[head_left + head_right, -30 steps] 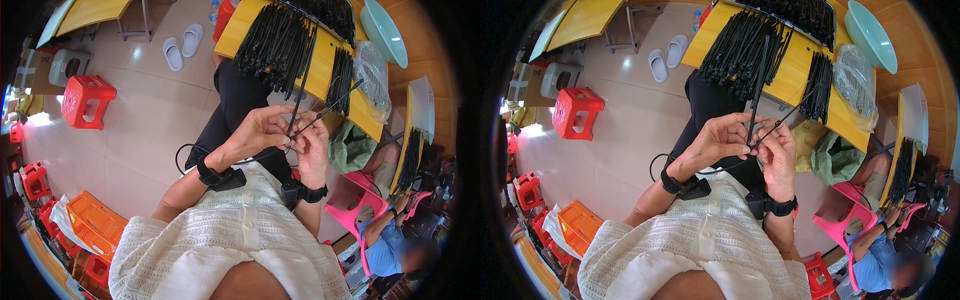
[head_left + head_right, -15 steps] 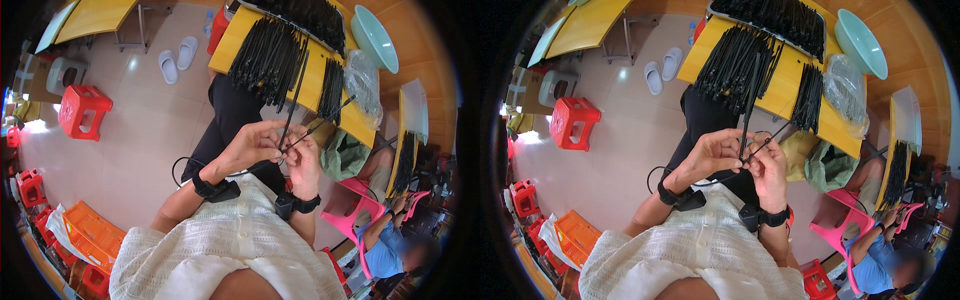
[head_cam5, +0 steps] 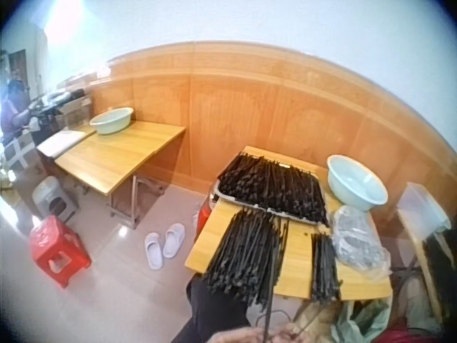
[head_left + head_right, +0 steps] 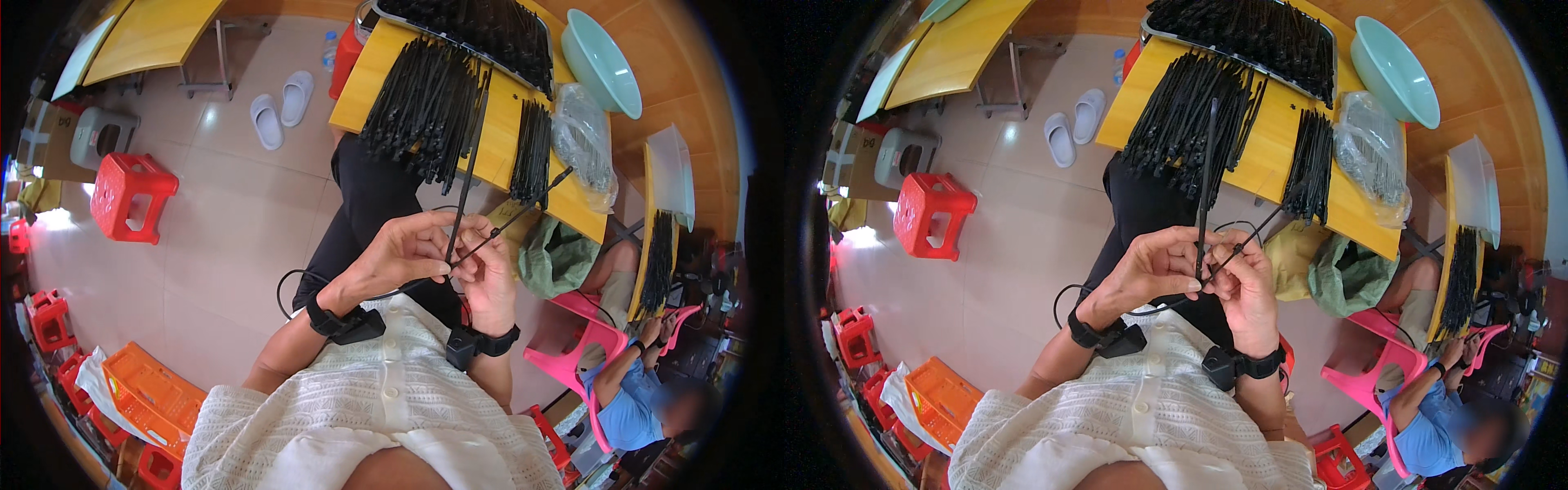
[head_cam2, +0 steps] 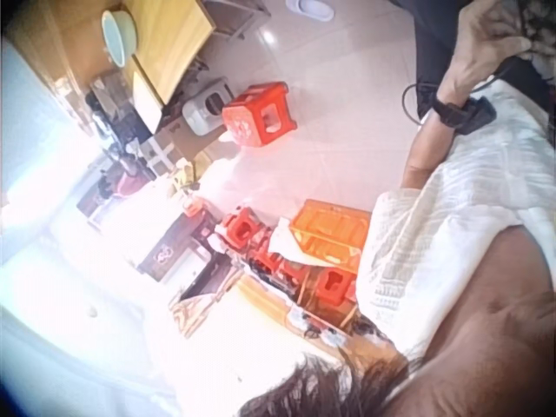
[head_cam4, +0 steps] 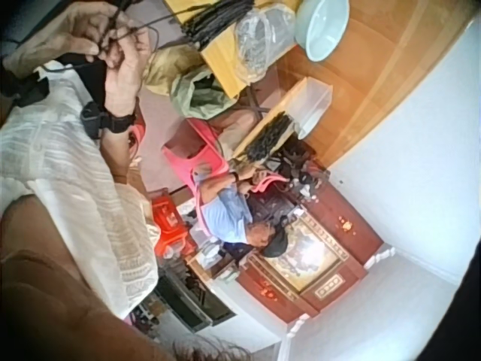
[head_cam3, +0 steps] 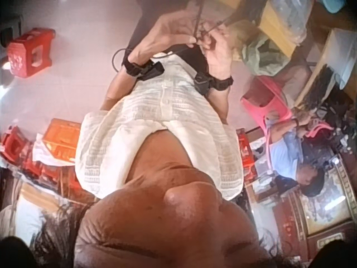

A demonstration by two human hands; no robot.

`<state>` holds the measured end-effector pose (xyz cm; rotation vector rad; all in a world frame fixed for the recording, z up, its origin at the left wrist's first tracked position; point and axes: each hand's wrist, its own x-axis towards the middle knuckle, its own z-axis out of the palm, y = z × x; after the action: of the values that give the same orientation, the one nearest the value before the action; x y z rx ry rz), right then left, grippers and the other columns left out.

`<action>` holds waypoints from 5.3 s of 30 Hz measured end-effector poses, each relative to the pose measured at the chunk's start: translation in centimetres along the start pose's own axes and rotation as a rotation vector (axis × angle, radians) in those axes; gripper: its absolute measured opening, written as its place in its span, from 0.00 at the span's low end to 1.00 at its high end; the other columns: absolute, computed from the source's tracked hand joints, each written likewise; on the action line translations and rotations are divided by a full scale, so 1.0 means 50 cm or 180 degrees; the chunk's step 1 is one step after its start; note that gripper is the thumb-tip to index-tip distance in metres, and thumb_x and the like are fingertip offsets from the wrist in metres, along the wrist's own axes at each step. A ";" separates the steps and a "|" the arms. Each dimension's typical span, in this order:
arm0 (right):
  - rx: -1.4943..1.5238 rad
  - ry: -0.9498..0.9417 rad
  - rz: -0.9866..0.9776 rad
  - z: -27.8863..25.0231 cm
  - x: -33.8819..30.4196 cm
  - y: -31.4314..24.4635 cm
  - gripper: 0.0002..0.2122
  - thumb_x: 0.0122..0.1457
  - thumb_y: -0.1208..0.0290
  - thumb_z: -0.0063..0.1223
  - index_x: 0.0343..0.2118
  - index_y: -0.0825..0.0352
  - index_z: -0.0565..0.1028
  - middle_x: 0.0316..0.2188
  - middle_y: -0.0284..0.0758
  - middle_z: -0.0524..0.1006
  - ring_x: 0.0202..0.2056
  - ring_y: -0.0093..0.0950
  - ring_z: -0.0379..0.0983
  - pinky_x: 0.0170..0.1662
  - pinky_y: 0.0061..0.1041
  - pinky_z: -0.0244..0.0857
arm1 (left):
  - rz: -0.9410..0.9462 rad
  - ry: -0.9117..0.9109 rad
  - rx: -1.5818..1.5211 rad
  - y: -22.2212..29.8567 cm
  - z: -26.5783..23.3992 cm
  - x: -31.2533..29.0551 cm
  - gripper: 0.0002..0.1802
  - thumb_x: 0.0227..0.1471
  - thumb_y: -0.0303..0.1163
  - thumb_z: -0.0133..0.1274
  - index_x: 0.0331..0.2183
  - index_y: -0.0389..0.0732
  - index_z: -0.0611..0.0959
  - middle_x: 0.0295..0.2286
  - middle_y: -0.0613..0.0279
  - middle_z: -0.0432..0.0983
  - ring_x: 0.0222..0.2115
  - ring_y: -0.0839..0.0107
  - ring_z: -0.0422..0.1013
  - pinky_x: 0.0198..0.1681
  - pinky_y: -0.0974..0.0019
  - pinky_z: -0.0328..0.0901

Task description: Preparing and sorting black plastic cable ties.

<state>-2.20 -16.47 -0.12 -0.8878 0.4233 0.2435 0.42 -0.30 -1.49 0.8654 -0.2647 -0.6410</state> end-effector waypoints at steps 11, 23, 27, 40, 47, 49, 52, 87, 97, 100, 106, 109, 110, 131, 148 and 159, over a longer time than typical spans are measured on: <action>-0.0966 0.0290 -0.1330 0.035 -0.012 0.009 0.05 0.53 0.79 0.50 0.34 0.69 0.71 0.24 0.31 0.74 0.14 0.11 0.60 0.15 0.09 0.49 | -0.0128 0.0448 0.0071 -0.013 0.002 0.005 0.06 0.50 0.24 0.50 0.31 0.34 0.71 0.26 0.65 0.71 0.27 0.79 0.70 0.27 0.76 0.69; -0.1808 0.0670 -0.1510 0.049 0.000 0.015 0.10 0.53 0.78 0.52 0.39 0.71 0.70 0.21 0.30 0.72 0.16 0.13 0.63 0.17 0.11 0.54 | -0.0301 0.0624 0.0815 -0.025 -0.003 0.004 0.05 0.50 0.24 0.49 0.29 0.34 0.70 0.24 0.65 0.69 0.27 0.78 0.71 0.26 0.76 0.69; -0.1598 0.0496 -0.1427 0.037 0.006 0.010 0.09 0.53 0.77 0.52 0.37 0.72 0.70 0.20 0.29 0.71 0.17 0.13 0.63 0.16 0.11 0.55 | -0.0299 0.0684 0.0675 -0.026 -0.002 0.004 0.05 0.51 0.25 0.49 0.29 0.35 0.70 0.25 0.67 0.70 0.28 0.79 0.71 0.27 0.76 0.69; -0.1713 0.0649 -0.1624 0.050 0.021 0.015 0.16 0.55 0.76 0.51 0.46 0.72 0.65 0.19 0.28 0.68 0.16 0.13 0.63 0.18 0.11 0.57 | -0.0351 0.0641 0.1441 -0.025 0.000 -0.002 0.05 0.49 0.24 0.48 0.27 0.35 0.68 0.23 0.67 0.68 0.25 0.81 0.68 0.23 0.76 0.67; -0.2066 0.0679 -0.1938 0.031 0.034 0.022 0.17 0.54 0.78 0.49 0.48 0.72 0.64 0.21 0.30 0.70 0.15 0.13 0.62 0.17 0.12 0.56 | -0.0098 0.0784 0.1540 -0.028 0.009 0.004 0.07 0.42 0.21 0.50 0.24 0.31 0.68 0.19 0.57 0.66 0.18 0.71 0.68 0.20 0.69 0.63; -0.2832 0.0912 -0.2211 0.023 0.038 0.029 0.16 0.54 0.80 0.47 0.47 0.73 0.65 0.23 0.31 0.71 0.16 0.13 0.64 0.17 0.12 0.57 | 0.0085 0.0760 0.2121 -0.035 0.005 0.003 0.07 0.44 0.21 0.51 0.24 0.34 0.68 0.20 0.65 0.64 0.20 0.82 0.63 0.19 0.74 0.61; -0.3396 0.1232 -0.2469 0.023 0.041 0.029 0.16 0.52 0.82 0.48 0.45 0.73 0.66 0.22 0.32 0.72 0.17 0.15 0.65 0.21 0.14 0.61 | 0.0558 0.0823 0.2542 -0.039 0.008 0.008 0.08 0.42 0.20 0.52 0.23 0.33 0.68 0.19 0.63 0.63 0.20 0.80 0.63 0.19 0.72 0.58; -0.2017 0.0075 -0.1606 0.003 0.041 0.013 0.14 0.53 0.78 0.53 0.42 0.69 0.65 0.22 0.30 0.71 0.21 0.16 0.67 0.25 0.12 0.59 | -0.0036 0.0659 0.0664 -0.053 -0.022 0.019 0.03 0.49 0.19 0.48 0.29 0.33 0.71 0.26 0.65 0.69 0.25 0.80 0.69 0.27 0.77 0.64; -0.2128 -0.0082 -0.1591 0.009 0.038 0.014 0.23 0.52 0.83 0.50 0.53 0.69 0.61 0.20 0.28 0.70 0.21 0.15 0.66 0.24 0.11 0.59 | 0.0098 0.0709 0.0335 -0.053 -0.022 0.013 0.06 0.45 0.15 0.47 0.27 0.35 0.70 0.24 0.65 0.69 0.22 0.80 0.68 0.27 0.77 0.66; -0.2186 -0.0053 -0.1577 0.015 0.037 0.012 0.25 0.52 0.83 0.49 0.54 0.69 0.60 0.19 0.27 0.69 0.20 0.14 0.65 0.23 0.11 0.58 | 0.0028 0.0800 0.0517 -0.054 -0.023 0.014 0.06 0.43 0.14 0.47 0.26 0.35 0.70 0.23 0.65 0.68 0.20 0.81 0.67 0.28 0.76 0.67; -0.2330 -0.0023 -0.1498 0.018 0.033 0.009 0.26 0.51 0.83 0.49 0.55 0.68 0.60 0.16 0.24 0.65 0.17 0.12 0.61 0.20 0.11 0.55 | -0.0262 0.0782 0.0718 -0.044 -0.023 0.012 0.06 0.41 0.14 0.47 0.24 0.35 0.69 0.24 0.66 0.67 0.21 0.81 0.67 0.27 0.76 0.68; -0.2437 0.0043 -0.1509 0.019 0.035 0.009 0.26 0.51 0.84 0.49 0.55 0.68 0.60 0.15 0.23 0.63 0.17 0.11 0.60 0.20 0.10 0.54 | -0.0297 0.0908 0.1086 -0.044 -0.014 0.013 0.06 0.41 0.15 0.47 0.24 0.35 0.69 0.23 0.66 0.65 0.21 0.81 0.67 0.26 0.76 0.68; -0.2443 0.0048 -0.1540 0.015 0.036 0.012 0.26 0.51 0.84 0.49 0.55 0.68 0.60 0.15 0.23 0.63 0.17 0.11 0.60 0.20 0.10 0.54 | -0.0324 0.0900 0.1166 -0.040 -0.010 0.013 0.06 0.41 0.15 0.47 0.24 0.34 0.69 0.23 0.66 0.65 0.21 0.80 0.67 0.27 0.75 0.68; -0.4524 0.0943 -0.2365 -0.022 0.019 -0.063 0.18 0.46 0.78 0.53 0.44 0.72 0.70 0.19 0.41 0.69 0.17 0.30 0.65 0.23 0.27 0.60 | 0.0420 0.1403 0.1244 0.043 -0.005 0.011 0.20 0.46 0.26 0.55 0.44 0.35 0.71 0.30 0.64 0.68 0.31 0.78 0.68 0.32 0.77 0.63; -0.5394 0.1616 -0.2254 -0.151 0.112 -0.183 0.17 0.49 0.68 0.54 0.41 0.73 0.72 0.20 0.43 0.71 0.20 0.37 0.68 0.27 0.33 0.62 | 0.1606 0.0932 0.0575 0.187 0.041 -0.063 0.17 0.44 0.29 0.55 0.36 0.28 0.74 0.31 0.55 0.69 0.31 0.69 0.71 0.36 0.69 0.68; -0.2193 -0.0313 -0.3465 0.226 -0.071 -0.265 0.42 0.39 0.77 0.57 0.59 0.68 0.46 0.46 0.50 0.65 0.26 0.23 0.70 0.20 0.13 0.61 | 0.2683 -0.0344 0.0337 0.308 0.117 -0.136 0.24 0.36 0.34 0.65 0.39 0.47 0.75 0.32 0.63 0.63 0.34 0.71 0.64 0.38 0.71 0.61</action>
<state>2.51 -15.77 17.01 -1.6435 -0.3007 -0.6088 -1.23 7.60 14.39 0.7323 -0.7162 0.1159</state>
